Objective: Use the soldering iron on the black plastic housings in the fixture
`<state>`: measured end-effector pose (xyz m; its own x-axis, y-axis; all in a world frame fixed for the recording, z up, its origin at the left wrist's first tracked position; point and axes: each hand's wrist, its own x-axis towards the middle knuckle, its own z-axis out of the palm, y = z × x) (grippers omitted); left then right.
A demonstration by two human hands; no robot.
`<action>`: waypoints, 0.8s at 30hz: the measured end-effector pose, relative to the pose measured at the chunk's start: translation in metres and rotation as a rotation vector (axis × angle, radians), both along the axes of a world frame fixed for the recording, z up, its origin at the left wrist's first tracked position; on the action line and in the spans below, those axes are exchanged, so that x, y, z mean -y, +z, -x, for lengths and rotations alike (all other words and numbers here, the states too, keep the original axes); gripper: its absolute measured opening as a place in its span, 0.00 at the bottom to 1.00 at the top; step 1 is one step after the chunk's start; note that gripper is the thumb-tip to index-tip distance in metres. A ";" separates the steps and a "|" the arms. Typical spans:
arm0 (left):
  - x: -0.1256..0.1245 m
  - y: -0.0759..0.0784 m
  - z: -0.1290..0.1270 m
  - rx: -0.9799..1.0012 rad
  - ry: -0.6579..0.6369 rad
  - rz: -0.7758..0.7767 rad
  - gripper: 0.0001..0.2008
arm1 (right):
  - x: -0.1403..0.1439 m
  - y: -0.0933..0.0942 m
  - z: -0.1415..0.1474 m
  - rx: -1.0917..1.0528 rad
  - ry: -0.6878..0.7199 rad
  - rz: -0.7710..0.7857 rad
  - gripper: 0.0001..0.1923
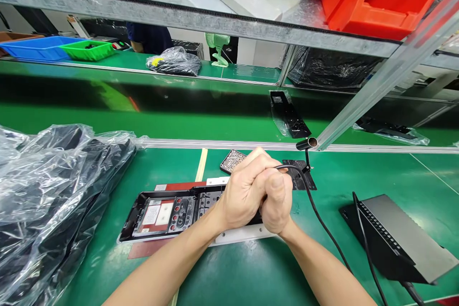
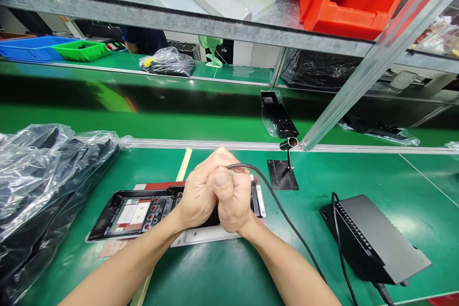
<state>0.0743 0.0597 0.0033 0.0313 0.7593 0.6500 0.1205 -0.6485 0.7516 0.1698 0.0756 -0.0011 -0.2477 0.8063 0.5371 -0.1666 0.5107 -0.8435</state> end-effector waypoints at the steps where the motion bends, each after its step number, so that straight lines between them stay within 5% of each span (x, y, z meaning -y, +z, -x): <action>1: 0.000 0.000 0.000 0.003 -0.004 -0.004 0.16 | 0.000 0.000 -0.001 -0.001 -0.009 -0.003 0.31; 24: -0.003 -0.003 -0.002 0.037 0.019 0.007 0.16 | -0.002 0.001 0.001 0.024 -0.041 -0.025 0.32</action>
